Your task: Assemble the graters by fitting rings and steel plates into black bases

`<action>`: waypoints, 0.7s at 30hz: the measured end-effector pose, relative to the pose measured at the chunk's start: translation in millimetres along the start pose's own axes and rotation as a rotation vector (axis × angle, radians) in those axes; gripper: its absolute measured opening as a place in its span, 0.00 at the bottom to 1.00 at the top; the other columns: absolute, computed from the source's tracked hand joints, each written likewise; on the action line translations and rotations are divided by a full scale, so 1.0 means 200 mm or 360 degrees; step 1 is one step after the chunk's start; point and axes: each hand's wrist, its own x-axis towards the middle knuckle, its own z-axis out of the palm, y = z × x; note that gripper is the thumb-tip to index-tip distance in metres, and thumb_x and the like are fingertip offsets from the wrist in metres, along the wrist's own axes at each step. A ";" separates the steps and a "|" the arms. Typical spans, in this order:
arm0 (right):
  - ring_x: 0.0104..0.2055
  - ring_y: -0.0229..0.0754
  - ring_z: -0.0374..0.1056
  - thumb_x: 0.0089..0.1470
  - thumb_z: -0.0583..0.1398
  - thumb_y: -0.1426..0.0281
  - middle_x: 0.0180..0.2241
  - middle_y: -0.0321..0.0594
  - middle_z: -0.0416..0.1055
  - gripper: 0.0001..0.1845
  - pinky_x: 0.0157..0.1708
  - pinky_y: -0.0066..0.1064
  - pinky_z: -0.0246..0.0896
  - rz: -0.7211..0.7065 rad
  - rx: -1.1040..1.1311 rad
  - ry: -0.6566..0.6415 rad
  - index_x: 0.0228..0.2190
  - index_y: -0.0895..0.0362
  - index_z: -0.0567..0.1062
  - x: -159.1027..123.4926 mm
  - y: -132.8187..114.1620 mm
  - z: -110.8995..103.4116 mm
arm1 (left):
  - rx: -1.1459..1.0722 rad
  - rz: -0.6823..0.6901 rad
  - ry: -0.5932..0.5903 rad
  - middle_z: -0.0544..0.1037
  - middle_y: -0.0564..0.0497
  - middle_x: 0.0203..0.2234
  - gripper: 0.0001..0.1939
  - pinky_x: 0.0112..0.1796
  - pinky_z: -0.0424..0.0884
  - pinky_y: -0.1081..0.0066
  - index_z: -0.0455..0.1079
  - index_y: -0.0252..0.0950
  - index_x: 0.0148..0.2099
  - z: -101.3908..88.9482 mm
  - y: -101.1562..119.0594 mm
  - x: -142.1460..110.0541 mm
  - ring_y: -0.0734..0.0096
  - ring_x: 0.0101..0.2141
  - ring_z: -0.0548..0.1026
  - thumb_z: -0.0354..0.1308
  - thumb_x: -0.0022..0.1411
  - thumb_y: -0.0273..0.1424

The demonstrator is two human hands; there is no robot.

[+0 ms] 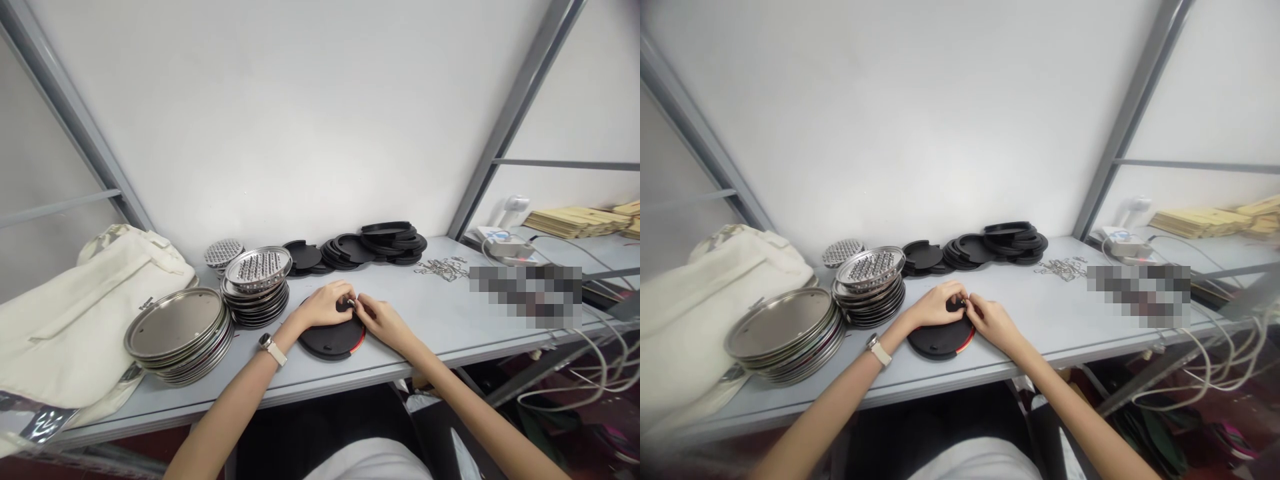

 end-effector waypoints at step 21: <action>0.19 0.35 0.55 0.61 0.48 0.65 0.18 0.29 0.58 0.12 0.23 0.26 0.46 0.0059 -0.0014 -0.0059 0.25 0.53 0.58 0.00 0.00 0.00 | -0.0028 -0.0041 0.0009 0.66 0.54 0.32 0.05 0.34 0.65 0.73 0.64 0.36 0.35 0.00 -0.03 0.00 0.73 0.30 0.67 0.56 0.53 0.27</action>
